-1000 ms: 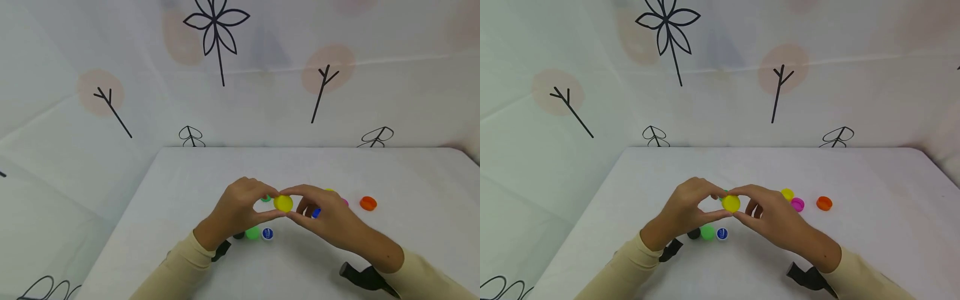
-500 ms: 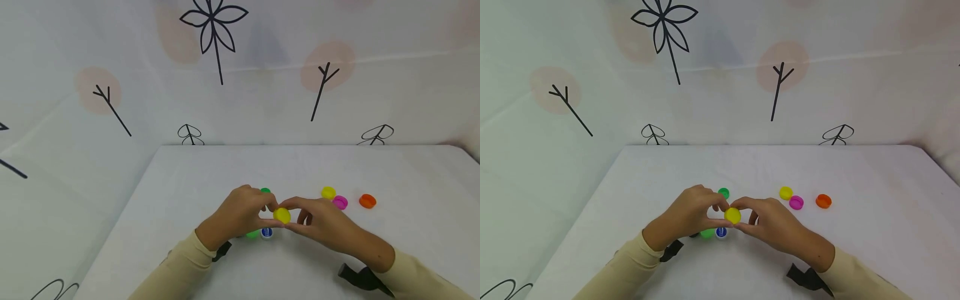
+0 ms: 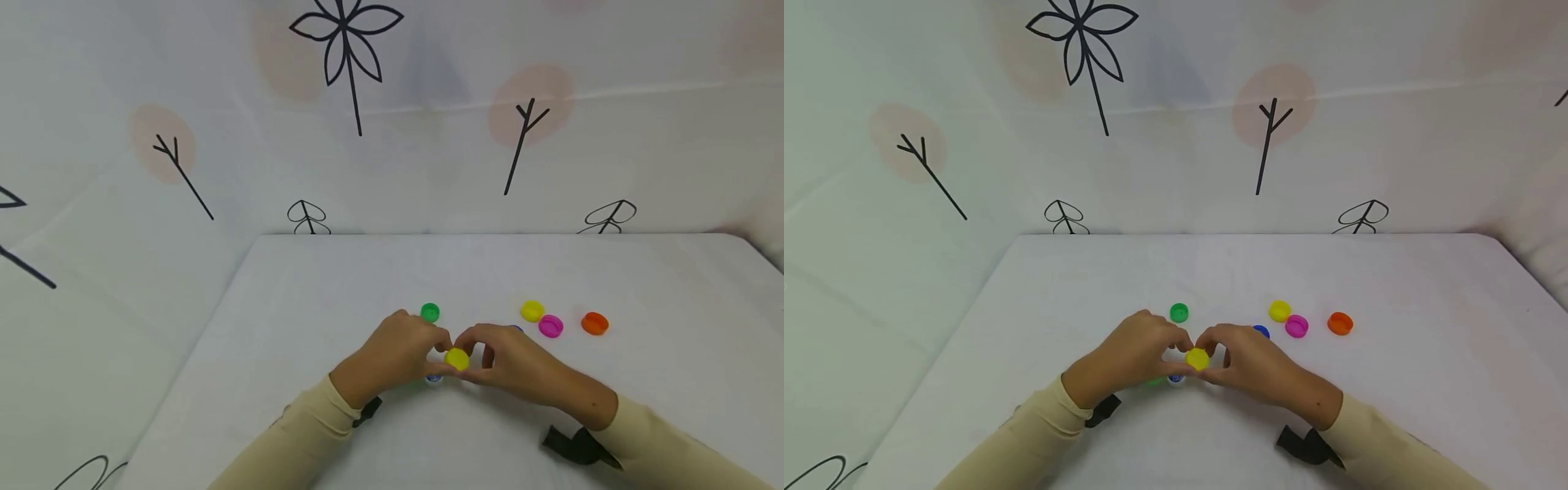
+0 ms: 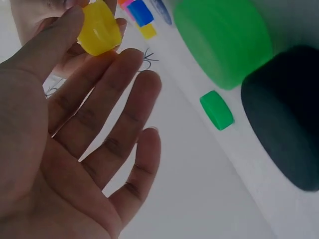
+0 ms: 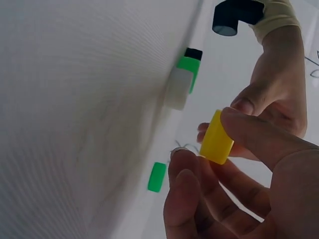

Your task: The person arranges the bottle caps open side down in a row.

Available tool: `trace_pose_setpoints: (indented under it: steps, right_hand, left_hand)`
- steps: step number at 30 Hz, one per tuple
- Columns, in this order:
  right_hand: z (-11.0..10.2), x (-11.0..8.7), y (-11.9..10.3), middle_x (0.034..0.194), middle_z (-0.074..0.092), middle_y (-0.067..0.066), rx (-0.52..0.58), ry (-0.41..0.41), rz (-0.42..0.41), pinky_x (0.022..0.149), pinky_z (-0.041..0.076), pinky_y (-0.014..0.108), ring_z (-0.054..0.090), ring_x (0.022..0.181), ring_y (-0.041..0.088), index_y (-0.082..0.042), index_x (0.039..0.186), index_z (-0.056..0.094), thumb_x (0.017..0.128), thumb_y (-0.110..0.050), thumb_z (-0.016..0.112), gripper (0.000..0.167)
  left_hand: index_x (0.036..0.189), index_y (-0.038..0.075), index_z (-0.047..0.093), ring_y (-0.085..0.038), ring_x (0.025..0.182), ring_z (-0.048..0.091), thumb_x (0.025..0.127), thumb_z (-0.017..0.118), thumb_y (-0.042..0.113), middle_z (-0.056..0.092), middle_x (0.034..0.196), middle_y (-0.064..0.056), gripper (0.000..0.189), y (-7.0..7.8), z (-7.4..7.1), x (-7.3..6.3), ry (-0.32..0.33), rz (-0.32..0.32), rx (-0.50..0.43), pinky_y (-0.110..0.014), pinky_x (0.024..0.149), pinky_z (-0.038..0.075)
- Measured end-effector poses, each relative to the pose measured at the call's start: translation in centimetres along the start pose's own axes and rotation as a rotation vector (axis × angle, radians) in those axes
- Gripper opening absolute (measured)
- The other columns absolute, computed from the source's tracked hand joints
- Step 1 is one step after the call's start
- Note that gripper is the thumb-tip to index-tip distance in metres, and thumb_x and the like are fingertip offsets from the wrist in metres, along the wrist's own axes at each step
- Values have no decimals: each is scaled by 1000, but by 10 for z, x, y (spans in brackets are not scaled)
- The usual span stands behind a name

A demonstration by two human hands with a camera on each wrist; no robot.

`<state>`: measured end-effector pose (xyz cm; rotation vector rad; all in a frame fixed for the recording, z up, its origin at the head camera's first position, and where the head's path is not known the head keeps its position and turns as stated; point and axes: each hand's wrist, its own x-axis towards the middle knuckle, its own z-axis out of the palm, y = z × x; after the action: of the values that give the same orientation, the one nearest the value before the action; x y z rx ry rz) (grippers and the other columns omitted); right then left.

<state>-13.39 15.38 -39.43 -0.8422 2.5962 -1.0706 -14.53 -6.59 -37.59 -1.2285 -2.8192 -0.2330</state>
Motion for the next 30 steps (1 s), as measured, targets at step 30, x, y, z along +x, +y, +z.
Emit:
trace_pose_setpoints:
  steps: [30]
  right_hand:
    - [12, 1, 12, 76, 63, -13, 54, -188, 16, 64, 52, 20, 57, 66, 1, -12, 114, 71, 89, -18, 76, 27]
  left_hand:
    - [93, 25, 79, 1, 75, 60, 82, 80, 45, 71, 86, 16, 22, 9, 20, -3, -125, -7, -1, -23, 73, 49]
